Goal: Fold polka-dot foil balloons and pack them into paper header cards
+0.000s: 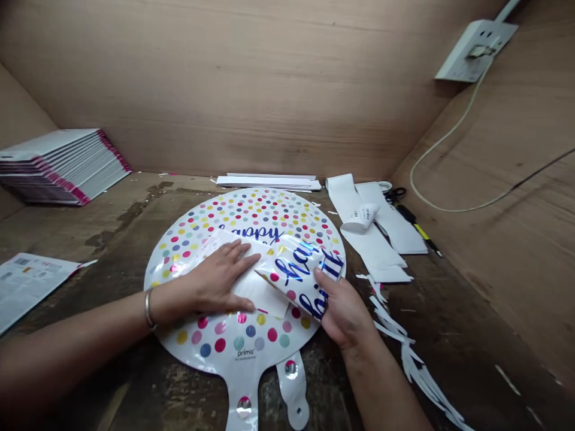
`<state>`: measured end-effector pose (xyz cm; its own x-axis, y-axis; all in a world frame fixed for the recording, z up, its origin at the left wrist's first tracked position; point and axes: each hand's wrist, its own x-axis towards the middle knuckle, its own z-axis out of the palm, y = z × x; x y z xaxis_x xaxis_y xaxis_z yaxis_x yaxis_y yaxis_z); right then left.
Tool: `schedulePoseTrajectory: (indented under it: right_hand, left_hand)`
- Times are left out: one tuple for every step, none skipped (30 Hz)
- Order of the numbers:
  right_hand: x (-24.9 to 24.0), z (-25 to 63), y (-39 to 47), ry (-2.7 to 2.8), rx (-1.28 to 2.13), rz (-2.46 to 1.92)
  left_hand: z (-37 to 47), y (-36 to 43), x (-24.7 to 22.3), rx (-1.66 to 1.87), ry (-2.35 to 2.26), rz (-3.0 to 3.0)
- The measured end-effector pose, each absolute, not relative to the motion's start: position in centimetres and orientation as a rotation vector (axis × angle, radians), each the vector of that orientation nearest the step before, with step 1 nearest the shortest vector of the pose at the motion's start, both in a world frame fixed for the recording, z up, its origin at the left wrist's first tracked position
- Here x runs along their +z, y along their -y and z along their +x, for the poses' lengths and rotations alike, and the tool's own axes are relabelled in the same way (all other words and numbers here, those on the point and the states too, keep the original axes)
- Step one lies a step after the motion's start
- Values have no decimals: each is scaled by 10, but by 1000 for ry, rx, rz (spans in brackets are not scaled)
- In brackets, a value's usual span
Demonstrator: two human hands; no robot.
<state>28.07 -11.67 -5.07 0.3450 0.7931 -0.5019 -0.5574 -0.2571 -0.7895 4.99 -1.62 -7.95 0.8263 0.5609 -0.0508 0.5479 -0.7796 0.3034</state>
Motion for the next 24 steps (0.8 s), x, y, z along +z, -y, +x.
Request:
schedulePoseTrajectory:
  right_hand:
    - [-50, 286, 115, 231, 1273, -1292]
    - [-49, 293, 114, 219, 1238, -1295]
    - [-49, 298, 114, 211, 1211, -1303]
    - [-48, 302, 114, 206, 1193, -1319]
    - [-48, 304, 115, 207, 1191, -1336]
    - [-48, 304, 116, 216, 1216, -1354]
    - [-50, 301, 117, 236, 1268, -1368]
    - [-51, 296, 119, 269, 1333, -1378]
    - [-53, 290, 120, 309, 1392, -1384]
    - [-54, 284, 121, 351, 1434, -1389]
    - [-56, 279, 121, 388, 1459, -1393]
    - [-56, 275, 121, 411, 1470, -1400]
    - [-56, 272, 120, 420, 1470, -1407]
    - [-55, 270, 119, 412, 1468, -1417]
    - [-54, 268, 118, 397, 1476, -1430]
    - [-53, 266, 116, 387, 1497, -1438]
    - [-51, 264, 114, 386, 1527, -1439]
    - [-50, 262, 112, 394, 1562, -1434]
    - [-50, 260, 111, 407, 1602, -1420]
    - [-49, 257, 110, 422, 1646, -1395]
    - [-49, 256, 109, 433, 1683, -1364]
    - [-48, 257, 109, 433, 1698, -1341]
    - [-47, 259, 109, 420, 1688, -1334]
    - [-46, 264, 110, 404, 1654, -1338]
  left_hand:
    - [54, 21, -81, 84, -870, 2682]
    - [56, 25, -81, 92, -867, 2675]
    - [56, 28, -81, 86, -846, 2680]
    - [55, 30, -80, 71, -817, 2695]
    - [53, 30, -79, 54, -789, 2712]
    - [52, 30, -79, 39, -776, 2724]
    - [50, 31, -80, 31, -778, 2728]
    - [49, 32, -82, 28, -791, 2722]
    - [49, 33, -84, 32, -809, 2709]
    - [49, 36, -87, 43, -832, 2692]
    - [49, 39, -90, 60, -856, 2675]
    - [49, 42, -93, 80, -874, 2660]
    - [49, 45, -96, 103, -882, 2647]
    - [49, 47, -98, 123, -888, 2633]
    - [49, 49, -99, 139, -887, 2619]
    - [49, 50, -99, 148, -879, 2607]
    - [49, 50, -99, 155, -867, 2595]
    - [49, 50, -98, 160, -857, 2583]
    - [49, 50, -96, 173, -856, 2569]
    - [49, 49, -95, 197, -864, 2554]
    - [49, 49, -94, 230, -886, 2539]
    - [49, 49, -92, 258, -904, 2534]
    - [48, 49, -91, 274, -912, 2543]
    - [48, 49, -90, 275, -916, 2563]
